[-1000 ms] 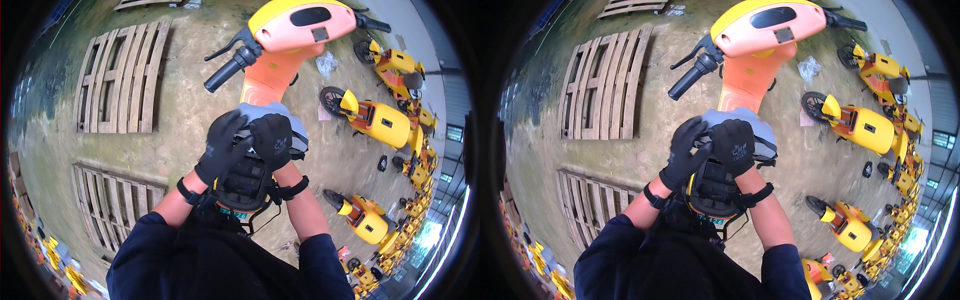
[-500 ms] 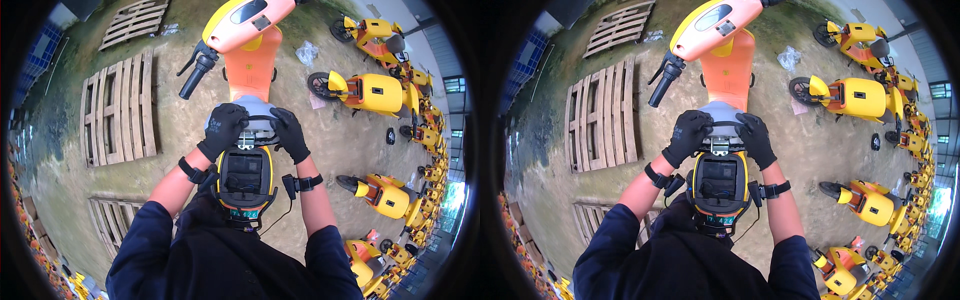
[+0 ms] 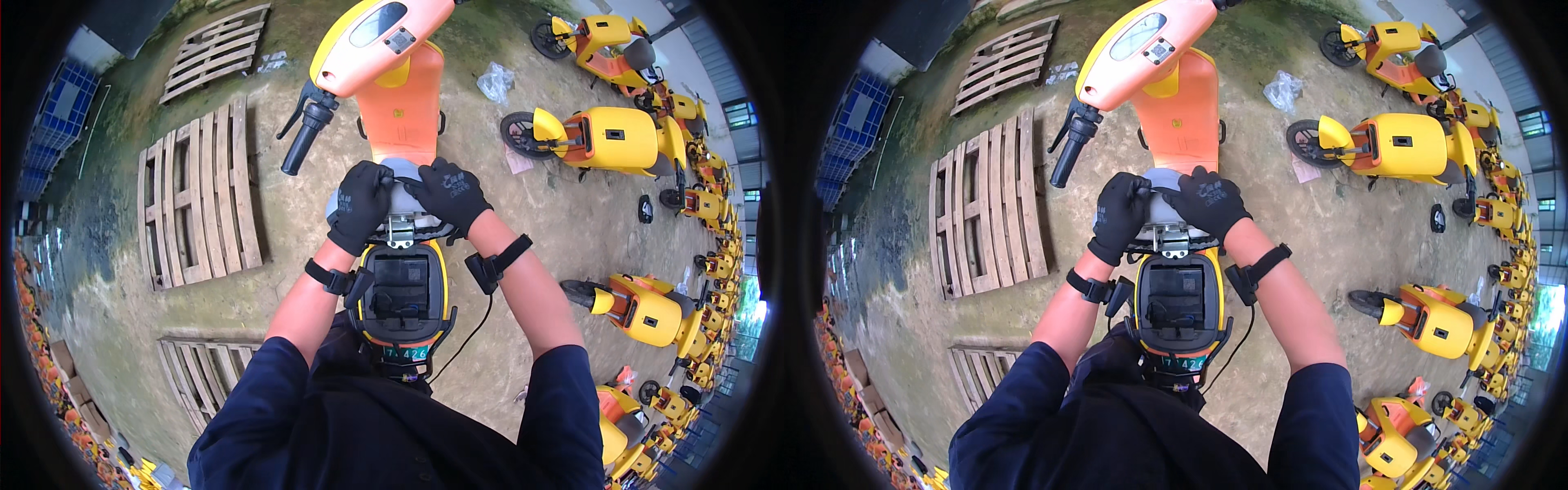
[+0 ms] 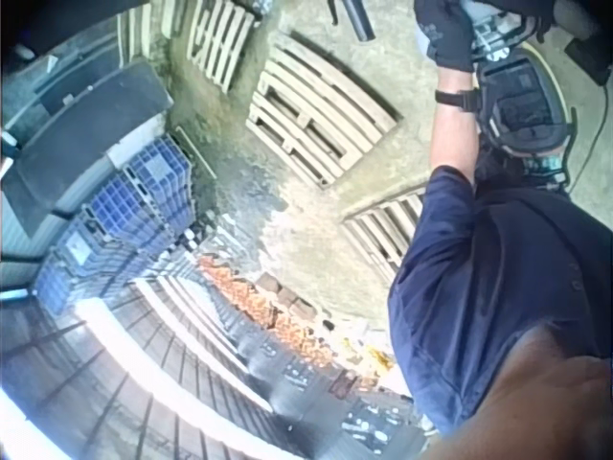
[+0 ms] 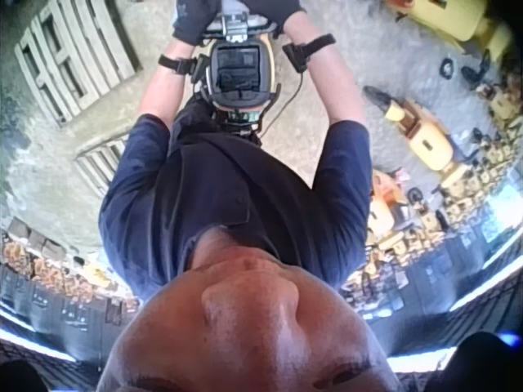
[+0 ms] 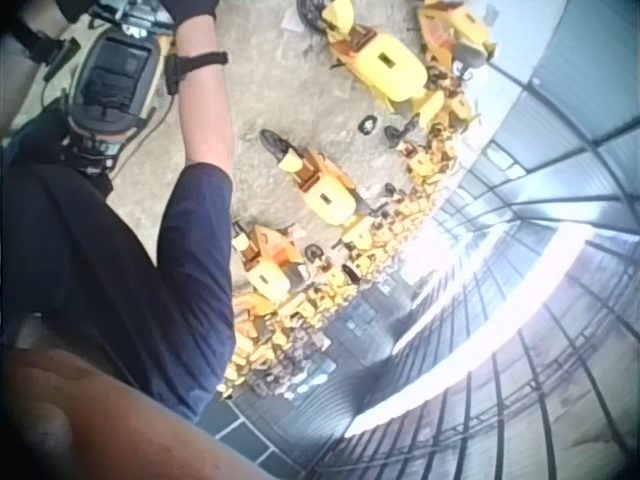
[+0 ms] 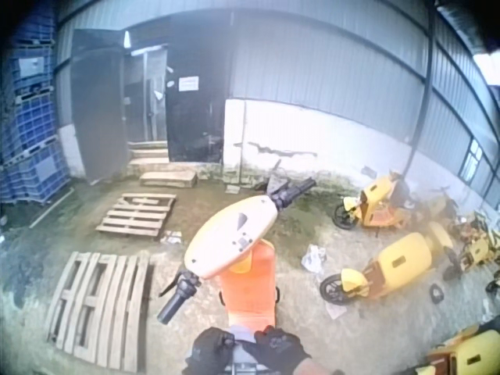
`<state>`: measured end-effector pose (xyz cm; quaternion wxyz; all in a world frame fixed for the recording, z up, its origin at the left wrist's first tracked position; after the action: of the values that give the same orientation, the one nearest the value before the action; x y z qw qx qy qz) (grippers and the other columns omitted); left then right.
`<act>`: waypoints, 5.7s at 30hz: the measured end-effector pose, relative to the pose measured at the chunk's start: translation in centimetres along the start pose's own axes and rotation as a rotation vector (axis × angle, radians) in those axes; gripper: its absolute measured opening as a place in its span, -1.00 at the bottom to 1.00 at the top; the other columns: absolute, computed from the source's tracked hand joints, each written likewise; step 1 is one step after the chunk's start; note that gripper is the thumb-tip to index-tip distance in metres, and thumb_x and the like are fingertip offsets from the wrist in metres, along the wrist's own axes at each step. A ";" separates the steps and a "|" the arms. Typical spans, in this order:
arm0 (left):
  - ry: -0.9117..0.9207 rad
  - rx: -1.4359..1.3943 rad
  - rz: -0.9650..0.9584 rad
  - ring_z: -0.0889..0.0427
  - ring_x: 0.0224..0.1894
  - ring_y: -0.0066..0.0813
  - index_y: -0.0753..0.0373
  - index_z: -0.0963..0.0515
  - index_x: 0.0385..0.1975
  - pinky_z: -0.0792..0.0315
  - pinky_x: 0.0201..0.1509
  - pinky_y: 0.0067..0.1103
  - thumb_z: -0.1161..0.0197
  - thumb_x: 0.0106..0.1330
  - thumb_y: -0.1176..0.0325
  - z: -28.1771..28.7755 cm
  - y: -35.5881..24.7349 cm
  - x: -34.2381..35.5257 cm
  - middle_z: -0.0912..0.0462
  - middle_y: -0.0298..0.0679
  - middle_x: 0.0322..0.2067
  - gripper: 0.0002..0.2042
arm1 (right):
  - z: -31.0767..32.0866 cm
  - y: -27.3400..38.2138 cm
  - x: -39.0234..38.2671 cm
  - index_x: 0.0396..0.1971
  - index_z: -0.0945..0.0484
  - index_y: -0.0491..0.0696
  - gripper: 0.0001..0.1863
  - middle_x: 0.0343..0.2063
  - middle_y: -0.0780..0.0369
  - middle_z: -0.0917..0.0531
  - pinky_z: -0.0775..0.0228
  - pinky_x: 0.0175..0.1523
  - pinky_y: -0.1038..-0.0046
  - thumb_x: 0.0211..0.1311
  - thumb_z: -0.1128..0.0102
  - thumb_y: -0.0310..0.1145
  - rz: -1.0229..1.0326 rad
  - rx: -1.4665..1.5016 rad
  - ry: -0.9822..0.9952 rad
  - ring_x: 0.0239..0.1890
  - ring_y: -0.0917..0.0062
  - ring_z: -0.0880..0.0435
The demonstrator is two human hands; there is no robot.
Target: The person handles a silver cover and opens the seat compartment of a yellow scooter while standing in a parking lot. They lift and lower the cover several times to check the area underneath the seat.
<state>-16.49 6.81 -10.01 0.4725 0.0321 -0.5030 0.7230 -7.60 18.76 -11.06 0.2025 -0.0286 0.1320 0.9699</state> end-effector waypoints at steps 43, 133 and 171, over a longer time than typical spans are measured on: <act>0.136 -0.017 -0.151 -0.49 -0.36 -0.10 0.26 -0.48 -0.45 -0.36 -0.27 -0.36 -0.17 -0.13 0.56 -0.5 -1.1 -2.6 -0.51 -0.11 -0.46 -0.82 | -4.7 -17.8 -12.6 -0.25 -0.61 0.11 -0.73 -0.23 0.23 -0.63 -0.44 -0.09 0.36 0.07 0.02 -0.27 -0.360 -0.527 0.629 -0.11 0.43 -0.59; 0.253 0.175 -0.292 -0.46 -0.51 -0.22 0.16 -0.56 -0.58 -0.33 -0.42 -0.38 -0.27 -0.07 0.40 -4.4 -3.4 0.3 -0.43 -0.21 -0.65 -0.94 | -1.8 -1.6 0.9 -0.37 -0.64 0.02 -0.69 -0.30 0.16 -0.65 -0.47 -0.14 0.29 0.07 0.09 -0.22 -0.040 -0.216 0.351 -0.23 0.34 -0.64; 0.418 -0.089 0.767 -0.32 0.12 -0.10 0.36 -0.33 0.04 -0.24 0.18 -0.42 -0.13 0.25 0.17 1.2 7.1 -23.8 -0.39 0.07 0.00 -0.54 | -25.3 -1.0 -31.4 0.21 -0.16 -0.04 -0.33 0.10 0.20 -0.36 -0.32 0.08 0.45 0.29 0.28 0.16 -1.189 1.827 -0.215 0.08 0.44 -0.39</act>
<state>-8.97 -9.92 -26.78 0.2626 -0.3242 -0.4026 0.8148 21.66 0.75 -32.27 0.5935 0.1580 0.7482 0.2511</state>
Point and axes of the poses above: each hand's wrist, its own x-axis towards the middle knuckle, its own z-axis out of the back of the hand, y = z × x, the point moved 7 cm from there along x, towards the middle knuckle
